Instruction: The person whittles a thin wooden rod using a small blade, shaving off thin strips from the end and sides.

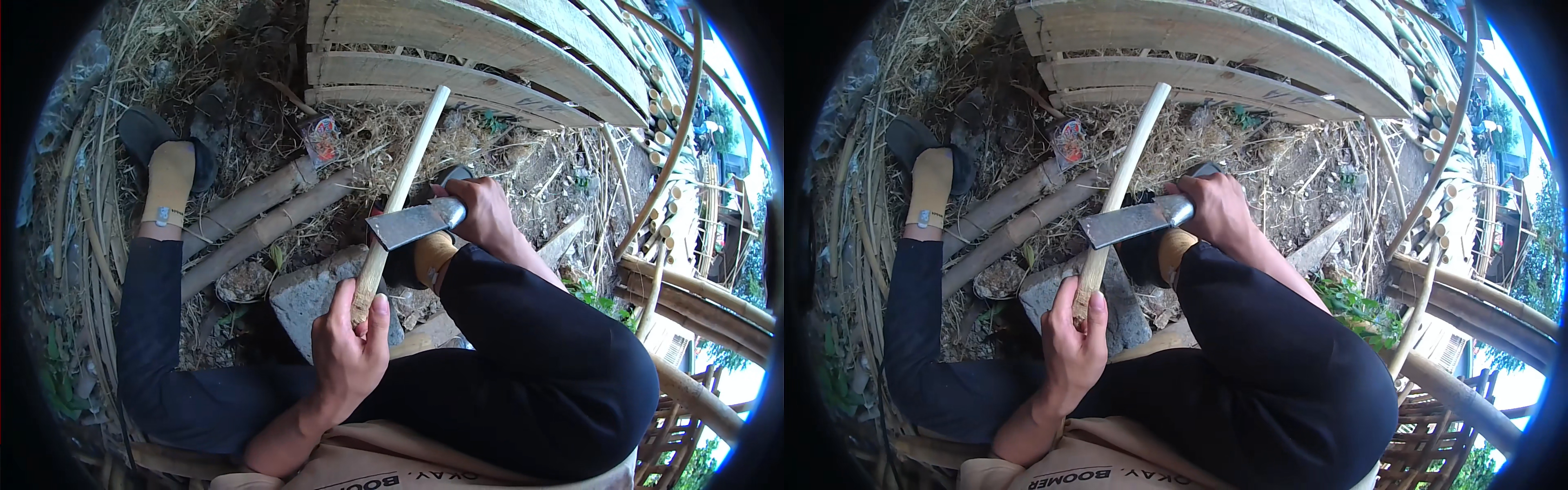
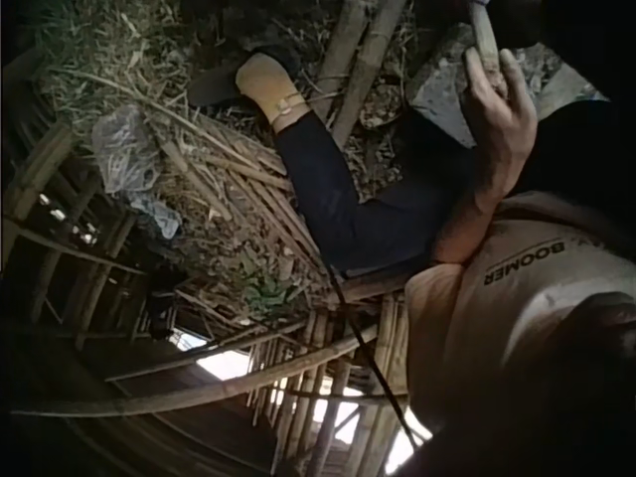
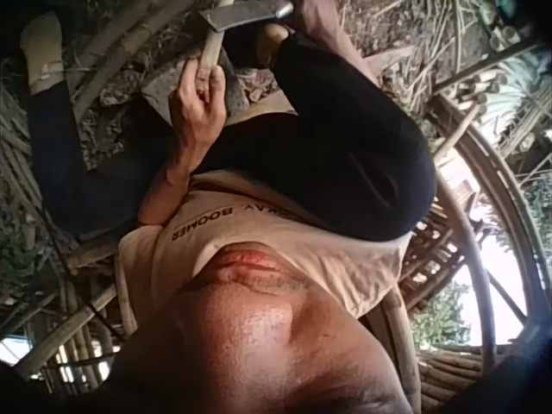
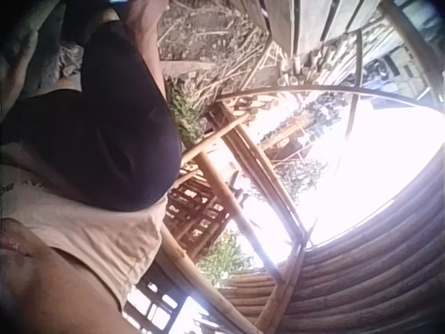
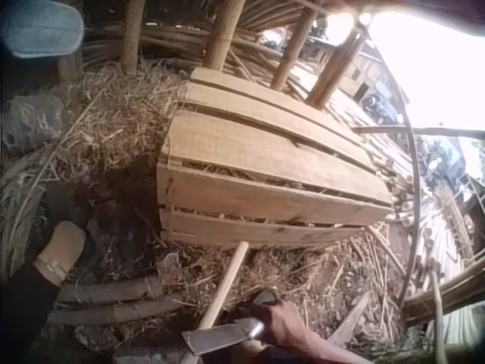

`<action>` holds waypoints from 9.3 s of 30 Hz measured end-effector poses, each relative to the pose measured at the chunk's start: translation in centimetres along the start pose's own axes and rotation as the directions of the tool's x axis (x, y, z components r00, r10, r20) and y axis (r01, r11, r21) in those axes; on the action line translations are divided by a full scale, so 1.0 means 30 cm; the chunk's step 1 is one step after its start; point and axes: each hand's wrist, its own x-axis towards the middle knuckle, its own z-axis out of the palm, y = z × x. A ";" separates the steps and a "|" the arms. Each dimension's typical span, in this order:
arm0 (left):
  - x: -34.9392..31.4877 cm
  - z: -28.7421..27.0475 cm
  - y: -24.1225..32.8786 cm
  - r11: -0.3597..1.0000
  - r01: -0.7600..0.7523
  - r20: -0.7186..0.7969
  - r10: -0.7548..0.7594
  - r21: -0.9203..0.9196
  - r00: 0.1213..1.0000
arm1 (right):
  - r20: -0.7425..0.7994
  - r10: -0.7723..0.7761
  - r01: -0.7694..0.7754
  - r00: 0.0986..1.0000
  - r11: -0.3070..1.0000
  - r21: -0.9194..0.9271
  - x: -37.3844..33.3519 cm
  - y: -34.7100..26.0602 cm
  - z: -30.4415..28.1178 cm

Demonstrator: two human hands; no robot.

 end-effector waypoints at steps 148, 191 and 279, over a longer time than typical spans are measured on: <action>0.164 -0.124 -0.080 0.682 0.470 0.448 -0.228 -0.560 0.864 | 0.309 -0.043 0.017 0.950 0.996 0.086 -0.001 -0.050 -0.008; 0.165 -0.096 -0.035 0.911 0.209 0.222 -0.135 -0.355 0.966 | 0.291 -0.105 0.099 0.951 0.994 0.034 0.095 -0.134 -0.031; 0.007 -0.022 -0.019 0.998 0.043 0.194 -0.052 0.052 0.980 | -0.077 0.275 -0.285 0.958 0.907 -0.310 0.036 0.206 -0.140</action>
